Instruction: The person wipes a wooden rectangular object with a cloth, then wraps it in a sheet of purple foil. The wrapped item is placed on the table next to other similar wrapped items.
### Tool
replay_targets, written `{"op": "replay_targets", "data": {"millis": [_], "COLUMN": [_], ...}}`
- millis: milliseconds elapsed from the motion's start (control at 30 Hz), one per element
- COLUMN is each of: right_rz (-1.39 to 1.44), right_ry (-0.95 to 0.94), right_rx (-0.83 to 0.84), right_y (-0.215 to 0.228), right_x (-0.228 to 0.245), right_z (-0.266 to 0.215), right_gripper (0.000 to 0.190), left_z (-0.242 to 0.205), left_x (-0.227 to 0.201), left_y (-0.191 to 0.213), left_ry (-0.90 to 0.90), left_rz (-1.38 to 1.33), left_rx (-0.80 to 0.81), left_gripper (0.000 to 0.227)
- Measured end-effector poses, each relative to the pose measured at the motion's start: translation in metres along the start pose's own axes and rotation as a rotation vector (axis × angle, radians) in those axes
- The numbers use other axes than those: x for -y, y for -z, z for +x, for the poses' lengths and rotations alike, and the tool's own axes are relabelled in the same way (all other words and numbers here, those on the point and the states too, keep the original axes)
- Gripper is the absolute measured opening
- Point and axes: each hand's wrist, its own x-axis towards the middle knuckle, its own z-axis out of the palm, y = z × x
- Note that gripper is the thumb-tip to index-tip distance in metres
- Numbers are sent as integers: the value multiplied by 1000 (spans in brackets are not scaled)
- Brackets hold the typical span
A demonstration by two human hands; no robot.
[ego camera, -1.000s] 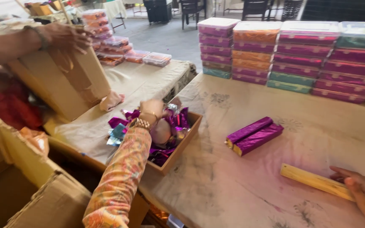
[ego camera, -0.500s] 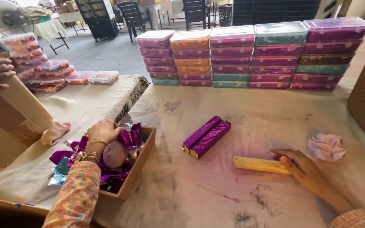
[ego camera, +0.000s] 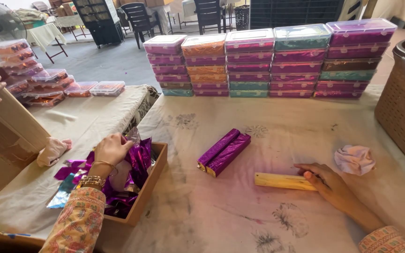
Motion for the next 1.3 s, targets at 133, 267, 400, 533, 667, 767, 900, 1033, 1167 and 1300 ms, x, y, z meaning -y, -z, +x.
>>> {"op": "replay_targets", "data": {"millis": [133, 267, 400, 533, 667, 767, 900, 1033, 1167, 1300], "right_rz": [2, 16, 13, -90, -450, -507, -575, -443, -311, -193], "right_ry": [1, 34, 9, 78, 323, 416, 726, 896, 942, 929], "right_rx": [6, -4, 14, -49, -263, -261, -42, 151, 204, 241], "right_y": [0, -4, -5, -3, 9, 0, -30, -84, -148, -210], "right_x": [-7, -24, -30, -30, 30, 96, 190, 267, 305, 306], "right_z": [-1, 1, 6, 4, 12, 31, 75, 122, 166, 199], "right_gripper": [48, 47, 48, 45, 41, 47, 59, 46, 33, 28], "left_z": [21, 31, -5, -11, -13, -29, -38, -38, -35, -48], "left_x": [11, 23, 6, 23, 36, 22, 7, 11, 10, 6], "left_y": [-30, -40, 27, 13, -8, 12, 6, 2, 28, 79], "left_ry": [-100, -90, -78, -256, -319, -303, -314, -361, -339, -263], "left_rz": [-27, -256, -311, -77, 33, 6, 62, 128, 129, 118], "left_rx": [-101, 37, -9, 189, 417, 435, 413, 342, 347, 323], "left_gripper": [47, 50, 58, 70, 100, 114, 121, 122, 118, 119]}}
